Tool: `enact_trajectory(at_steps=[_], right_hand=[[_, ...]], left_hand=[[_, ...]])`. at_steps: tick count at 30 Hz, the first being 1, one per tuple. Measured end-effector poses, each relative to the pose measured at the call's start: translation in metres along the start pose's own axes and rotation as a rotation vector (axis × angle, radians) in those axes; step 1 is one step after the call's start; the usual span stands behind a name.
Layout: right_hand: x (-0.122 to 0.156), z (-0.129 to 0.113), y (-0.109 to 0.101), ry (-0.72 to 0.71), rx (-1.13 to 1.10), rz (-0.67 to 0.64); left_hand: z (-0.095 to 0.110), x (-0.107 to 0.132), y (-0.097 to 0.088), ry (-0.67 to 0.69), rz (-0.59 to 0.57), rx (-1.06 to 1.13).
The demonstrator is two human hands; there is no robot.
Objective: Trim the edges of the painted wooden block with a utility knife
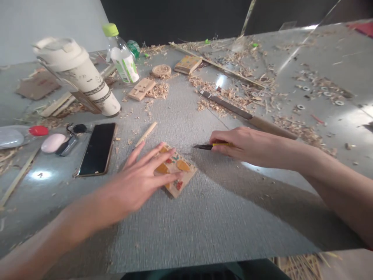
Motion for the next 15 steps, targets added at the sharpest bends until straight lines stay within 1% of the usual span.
enact_trajectory(at_steps=[1,2,4,5,6,7,9,11,13,15], right_hand=[[0.001,-0.004,-0.001,-0.02,-0.007,-0.002],[0.003,-0.008,-0.002,-0.032,0.003,0.014],[0.004,-0.015,-0.005,-0.027,0.082,0.078],[0.004,-0.019,-0.005,-0.015,0.137,0.105],[0.003,-0.021,-0.003,0.006,0.189,0.12],[0.002,-0.023,0.0,0.032,0.235,0.121],[-0.002,-0.027,0.008,0.075,0.296,0.103],[-0.007,-0.03,0.014,0.102,0.335,0.101],[-0.011,-0.034,0.019,0.11,0.363,0.111],[-0.015,-0.037,0.022,0.112,0.387,0.126]], left_hand=[[-0.003,-0.001,-0.002,-0.017,-0.044,0.056],[-0.009,-0.002,-0.005,-0.081,-0.041,0.107],[-0.023,-0.004,-0.01,-0.253,0.041,0.162],[-0.026,-0.004,-0.008,-0.31,0.072,0.144],[-0.026,-0.005,-0.004,-0.331,0.096,0.094],[-0.024,-0.007,0.002,-0.327,0.104,0.054],[-0.021,-0.01,0.019,-0.287,0.071,0.024],[-0.021,-0.011,0.028,-0.255,0.045,0.031],[-0.023,-0.012,0.029,-0.24,0.038,0.041],[-0.022,-0.012,0.026,-0.235,0.034,0.046]])
Point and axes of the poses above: each hand's wrist, its own x-axis away from the middle knuckle, its own y-axis out of the palm, z = x × y, the point moved 10 cm from there along -x, towards the middle knuckle, and after that the axes turned 4 degrees about -y, right-handed, at the moved point
